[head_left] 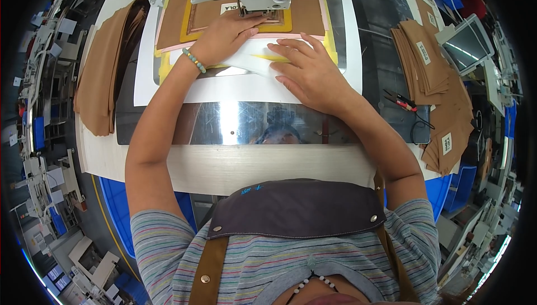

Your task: Sewing rectangular leather labels onto fabric components using an industrial sewing machine.

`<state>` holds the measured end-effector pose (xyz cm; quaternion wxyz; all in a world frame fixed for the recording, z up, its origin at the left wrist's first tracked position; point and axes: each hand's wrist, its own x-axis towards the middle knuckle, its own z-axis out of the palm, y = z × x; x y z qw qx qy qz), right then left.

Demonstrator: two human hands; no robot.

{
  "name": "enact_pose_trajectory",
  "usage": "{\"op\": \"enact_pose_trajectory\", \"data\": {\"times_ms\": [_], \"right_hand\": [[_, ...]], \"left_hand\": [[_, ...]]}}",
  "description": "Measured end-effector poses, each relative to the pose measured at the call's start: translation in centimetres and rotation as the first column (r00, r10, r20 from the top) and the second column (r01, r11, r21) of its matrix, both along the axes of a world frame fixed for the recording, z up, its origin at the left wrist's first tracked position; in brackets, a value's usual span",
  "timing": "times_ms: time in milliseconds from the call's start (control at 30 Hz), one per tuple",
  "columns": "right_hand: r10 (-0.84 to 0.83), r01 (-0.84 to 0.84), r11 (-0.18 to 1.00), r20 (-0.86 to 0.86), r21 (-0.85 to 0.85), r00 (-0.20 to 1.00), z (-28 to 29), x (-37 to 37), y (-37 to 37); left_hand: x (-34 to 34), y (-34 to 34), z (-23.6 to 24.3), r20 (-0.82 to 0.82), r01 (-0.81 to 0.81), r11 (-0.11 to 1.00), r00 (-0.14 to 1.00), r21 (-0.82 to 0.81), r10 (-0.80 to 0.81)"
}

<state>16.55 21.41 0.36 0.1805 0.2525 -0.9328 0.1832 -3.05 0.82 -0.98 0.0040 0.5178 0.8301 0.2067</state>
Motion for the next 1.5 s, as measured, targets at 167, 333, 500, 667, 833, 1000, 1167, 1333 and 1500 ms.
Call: {"op": "enact_pose_trajectory", "data": {"times_ms": [167, 333, 500, 667, 833, 1000, 1167, 1333, 1500], "right_hand": [[-0.003, 0.003, 1.000, 0.028, -0.003, 1.000, -0.1, 0.1, -0.1], [0.012, -0.011, 1.000, 0.043, -0.018, 0.999, 0.1, 0.2, -0.1], [0.022, -0.021, 1.000, 0.013, -0.002, 1.000, 0.4, -0.1, -0.2], [0.011, -0.009, 0.999, 0.057, -0.032, 0.998, 2.5, 0.4, 0.2], [0.038, -0.030, 0.998, 0.159, -0.051, 0.986, 6.0, 3.3, 3.1], [-0.282, 0.271, 0.958, 0.129, 0.095, 0.951, 7.6, 5.0, 9.8], [-0.421, 0.413, 0.907, 0.179, 0.079, 0.889, 6.8, 6.7, 13.5], [-0.408, 0.383, 0.902, 0.100, 0.201, 0.908, 4.7, 5.7, 13.9], [-0.490, 0.464, 0.849, 0.052, 0.253, 0.870, 3.4, 3.8, 15.4]], "left_hand": [[-0.2, -2.2, -0.3, -0.117, 0.042, 0.995, 0.993, 0.090, -0.031], [-2.5, -7.8, 0.7, -0.169, -0.146, 0.965, 0.968, 0.220, 0.185], [-4.8, -14.1, 0.7, -0.113, -0.450, 0.875, 0.874, 0.176, 0.472], [-7.2, -16.6, -1.8, -0.238, -0.486, 0.865, 0.832, 0.127, 0.502], [-8.0, -17.5, -2.5, -0.198, -0.487, 0.868, 0.845, 0.101, 0.497], [-7.4, -17.5, -1.4, -0.196, -0.439, 0.897, 0.885, -0.048, 0.423], [-6.1, -14.6, -1.5, -0.102, -0.348, 0.936, 0.934, -0.055, 0.342], [-4.9, -11.2, -1.6, -0.144, -0.341, 0.930, 0.936, -0.137, 0.322], [-3.2, -7.4, -2.5, -0.091, -0.296, 0.955, 0.952, -0.019, 0.293]]}}
